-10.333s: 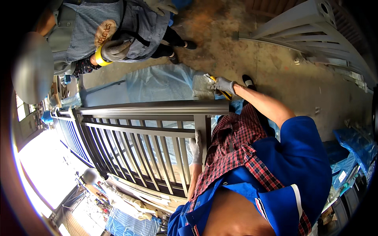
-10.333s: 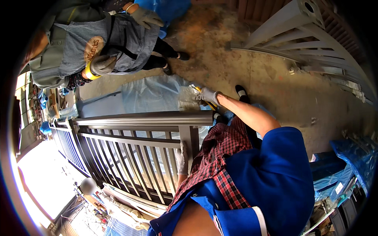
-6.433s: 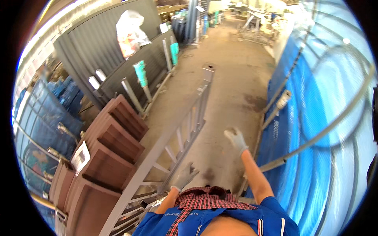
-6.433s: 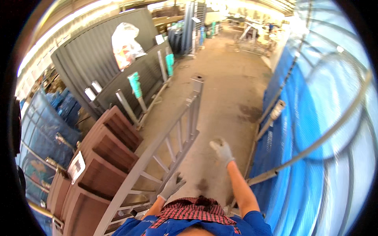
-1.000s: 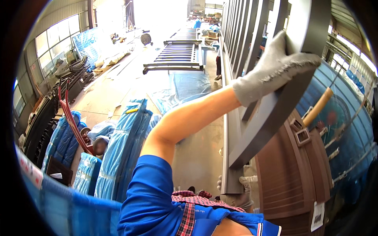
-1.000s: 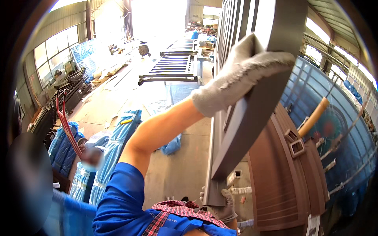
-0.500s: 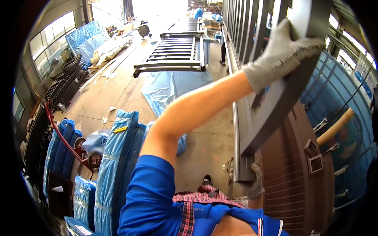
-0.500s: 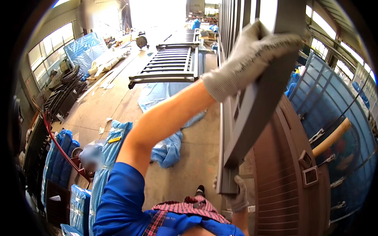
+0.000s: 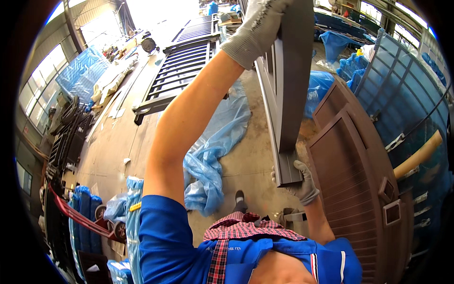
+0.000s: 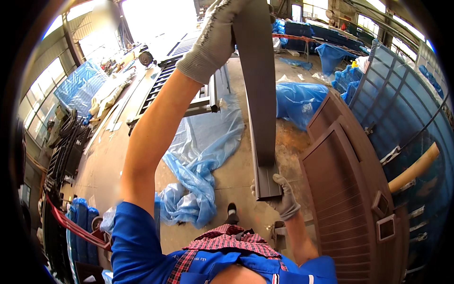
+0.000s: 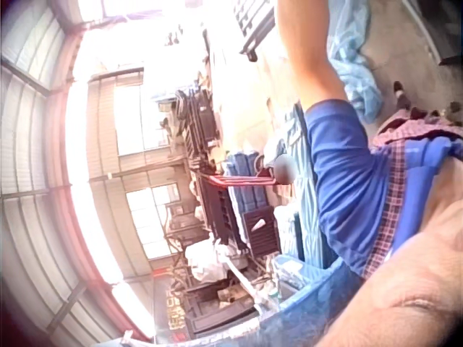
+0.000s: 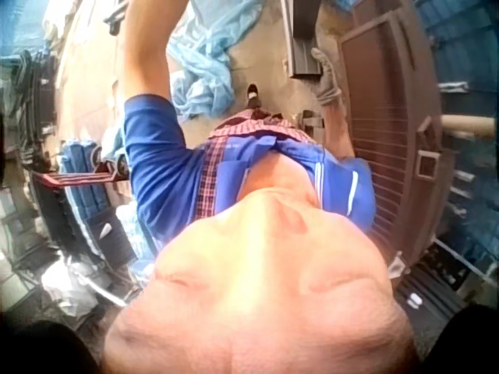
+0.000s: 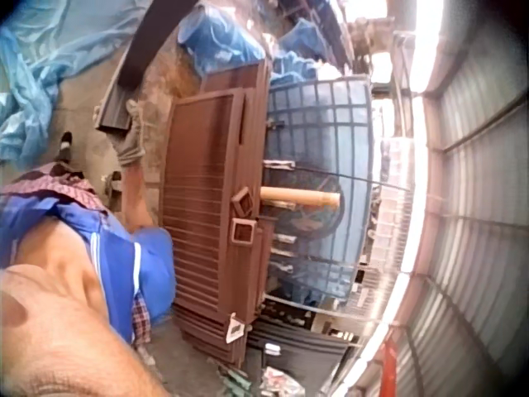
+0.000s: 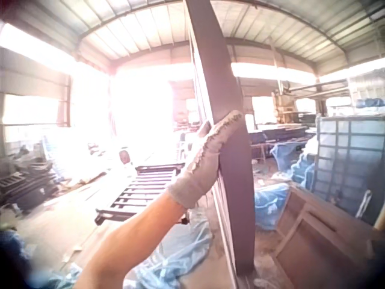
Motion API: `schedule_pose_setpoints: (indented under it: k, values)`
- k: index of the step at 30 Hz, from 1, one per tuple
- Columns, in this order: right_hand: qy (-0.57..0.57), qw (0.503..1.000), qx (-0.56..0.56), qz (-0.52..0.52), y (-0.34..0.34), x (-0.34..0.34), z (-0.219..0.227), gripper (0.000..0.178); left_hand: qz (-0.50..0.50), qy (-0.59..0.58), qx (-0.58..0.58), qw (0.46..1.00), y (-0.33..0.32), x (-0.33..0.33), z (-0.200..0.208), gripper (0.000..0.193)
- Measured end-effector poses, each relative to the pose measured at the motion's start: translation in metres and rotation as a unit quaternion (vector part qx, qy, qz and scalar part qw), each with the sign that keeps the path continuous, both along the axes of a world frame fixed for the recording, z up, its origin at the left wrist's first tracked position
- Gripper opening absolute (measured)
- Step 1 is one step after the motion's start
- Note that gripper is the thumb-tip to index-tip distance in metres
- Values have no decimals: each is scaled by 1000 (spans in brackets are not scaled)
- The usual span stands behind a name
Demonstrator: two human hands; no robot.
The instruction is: The person wraps a large metal frame with a blue protective sheet, smoothing it over the surface and securing it with tape. They use a utility knife to cut the sheet and tape, then adjust the covering to ensure full coverage of the frame.
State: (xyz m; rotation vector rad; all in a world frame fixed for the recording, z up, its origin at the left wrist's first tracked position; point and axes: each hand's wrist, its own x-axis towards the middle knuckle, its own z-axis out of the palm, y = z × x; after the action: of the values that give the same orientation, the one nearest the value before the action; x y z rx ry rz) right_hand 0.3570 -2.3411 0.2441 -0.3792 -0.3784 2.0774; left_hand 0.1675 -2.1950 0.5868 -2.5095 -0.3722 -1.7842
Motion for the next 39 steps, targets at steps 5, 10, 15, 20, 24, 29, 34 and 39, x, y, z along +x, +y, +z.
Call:
schedule_pose_setpoints:
  k: [5,10,15,20,24,29,34,39]
  values:
    - [19,999,26,25,153,-23,-8,57,29,48,-10,998,134,-30,-13,43]
    - [-25,999,34,-16,271,-34,-8,58,-192,-91,-264,941,253,-35,-17,44]
    - [-63,998,23,-9,413,-39,-9,61,-270,-170,-277,906,406,-43,-27,29]
    - [-37,999,6,34,562,-28,-30,63,-203,-227,-270,914,530,-37,-39,30]
    - [-25,995,-10,91,683,-20,-39,63,-196,-249,-287,904,636,-33,-48,38]
    - [-11,992,-38,120,814,-1,-29,62,-171,-244,-310,903,767,-12,-39,43]
    - [-19,991,-11,131,955,6,-18,61,-181,-265,-303,897,910,-4,-32,41]
    - [-10,990,-31,139,1105,5,-46,63,-181,-278,-303,894,1042,-7,-45,35]
